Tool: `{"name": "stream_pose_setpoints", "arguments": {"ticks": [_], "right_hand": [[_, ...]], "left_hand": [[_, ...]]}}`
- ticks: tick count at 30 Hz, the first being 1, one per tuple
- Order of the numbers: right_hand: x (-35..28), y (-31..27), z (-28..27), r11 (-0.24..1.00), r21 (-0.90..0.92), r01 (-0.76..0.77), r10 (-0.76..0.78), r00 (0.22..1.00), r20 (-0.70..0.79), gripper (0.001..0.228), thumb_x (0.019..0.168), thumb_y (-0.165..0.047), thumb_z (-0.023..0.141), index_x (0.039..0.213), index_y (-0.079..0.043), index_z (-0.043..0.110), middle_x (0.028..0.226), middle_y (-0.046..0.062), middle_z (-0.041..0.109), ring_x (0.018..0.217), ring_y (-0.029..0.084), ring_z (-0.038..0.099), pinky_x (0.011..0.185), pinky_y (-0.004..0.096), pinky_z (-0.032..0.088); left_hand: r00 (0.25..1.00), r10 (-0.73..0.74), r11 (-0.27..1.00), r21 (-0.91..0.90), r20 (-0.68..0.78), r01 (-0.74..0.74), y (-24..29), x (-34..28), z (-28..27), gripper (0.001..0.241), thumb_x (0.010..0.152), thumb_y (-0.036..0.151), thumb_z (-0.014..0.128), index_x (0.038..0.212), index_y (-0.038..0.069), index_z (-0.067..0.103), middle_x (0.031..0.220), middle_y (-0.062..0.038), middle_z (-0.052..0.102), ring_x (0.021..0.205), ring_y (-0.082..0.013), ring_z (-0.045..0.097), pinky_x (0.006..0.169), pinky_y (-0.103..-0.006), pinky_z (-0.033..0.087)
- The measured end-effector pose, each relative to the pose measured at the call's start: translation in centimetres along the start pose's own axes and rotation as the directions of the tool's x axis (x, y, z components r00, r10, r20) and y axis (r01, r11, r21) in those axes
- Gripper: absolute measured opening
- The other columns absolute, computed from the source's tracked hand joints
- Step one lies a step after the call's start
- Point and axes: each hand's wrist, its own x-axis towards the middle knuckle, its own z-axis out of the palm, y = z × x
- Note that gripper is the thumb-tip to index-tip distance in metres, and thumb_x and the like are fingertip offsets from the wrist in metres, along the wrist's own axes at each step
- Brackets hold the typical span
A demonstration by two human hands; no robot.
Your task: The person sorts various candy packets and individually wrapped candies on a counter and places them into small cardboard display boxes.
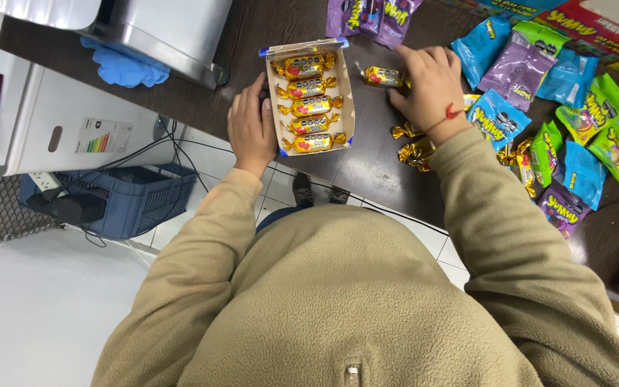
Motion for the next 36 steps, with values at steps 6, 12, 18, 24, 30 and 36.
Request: {"name": "stream_pose_setpoints", "arguments": {"ticks": [6, 12, 18, 24, 30, 36], "right_hand": [[-0.9, -0.1, 0.4, 0.985, 0.158, -0.074, 0.064, 0.996, 0.066, 0.076, 0.082, -0.03, 0.088, 0.147, -0.011, 0.055, 0.122, 0.009, 0.068, 0.118, 0.036, 0.055, 0.097, 0.055, 0.037], [-0.2, -0.9, -2.2, 0.985, 0.121, -0.127, 0.129, 0.991, -0.016, 0.057, 0.087, -0.018, 0.081, 0.139, -0.008, 0.061, 0.111, 0.001, 0.077, 0.102, 0.034, 0.061, 0.085, 0.051, 0.043], [0.6, -7.4, -8.8, 0.947, 0.298, 0.119, -0.017, 0.946, -0.324, 0.036, 0.087, 0.004, 0.082, 0.119, 0.001, 0.065, 0.109, 0.015, 0.069, 0.093, 0.029, 0.057, 0.084, 0.04, 0.045], [4.2, -11.0, -3.0, 0.951, 0.019, 0.308, -0.301, 0.941, -0.151, 0.017, 0.084, -0.021, 0.075, 0.096, -0.011, 0.068, 0.085, 0.005, 0.064, 0.083, 0.025, 0.052, 0.067, 0.039, 0.047], [6.7, -11.4, 2.5, 0.941, -0.168, 0.294, -0.298, 0.955, 0.001, 0.01, 0.085, -0.027, 0.07, 0.08, -0.019, 0.067, 0.082, -0.002, 0.07, 0.092, 0.026, 0.058, 0.062, 0.041, 0.049], [7.1, -12.2, 2.6, 0.92, -0.266, 0.288, -0.316, 0.946, -0.07, 0.014, 0.093, -0.022, 0.063, 0.082, -0.018, 0.071, 0.091, 0.002, 0.062, 0.087, 0.027, 0.057, 0.064, 0.039, 0.046]], "left_hand": [[1.0, 0.023, 1.0, -0.007, -0.006, -0.023, 0.1, 0.0, 0.1, 0.055, 0.113, 0.046, 0.023, 0.146, 0.011, 0.049, 0.129, -0.008, 0.067, 0.114, -0.0259, 0.061, 0.091, -0.0413, 0.046], [1.0, 0.023, 1.0, -0.005, -0.014, -0.023, 0.1, 0.1, 0.1, 0.054, 0.113, 0.046, 0.023, 0.146, 0.012, 0.049, 0.128, -0.008, 0.067, 0.113, -0.0254, 0.062, 0.089, -0.0412, 0.046], [1.0, -0.002, 1.0, -0.005, -0.012, 0.002, 0.6, 0.2, -0.3, 0.055, 0.112, 0.045, 0.024, 0.146, 0.011, 0.05, 0.129, -0.008, 0.067, 0.114, -0.0255, 0.061, 0.091, -0.042, 0.047], [1.0, 0.022, 0.998, -0.066, 0.001, -0.022, 0.1, 0.0, -0.6, 0.07, 0.11, 0.06, 0.013, 0.151, 0.012, 0.044, 0.127, -0.01, 0.066, 0.113, -0.029, 0.061, 0.089, -0.0425, 0.044], [0.998, 0.054, 0.997, -0.063, 0.046, -0.051, 0.1, -0.1, -1.3, 0.071, 0.104, 0.064, 0.026, 0.155, 0.017, 0.041, 0.142, -0.008, 0.061, 0.118, -0.0283, 0.06, 0.093, -0.0434, 0.043], [0.997, 0.057, 0.997, -0.061, 0.061, -0.053, 0.1, -0.1, -1.4, 0.071, 0.105, 0.067, 0.023, 0.156, 0.021, 0.041, 0.14, -0.005, 0.062, 0.121, -0.0262, 0.06, 0.093, -0.0414, 0.043]]}}
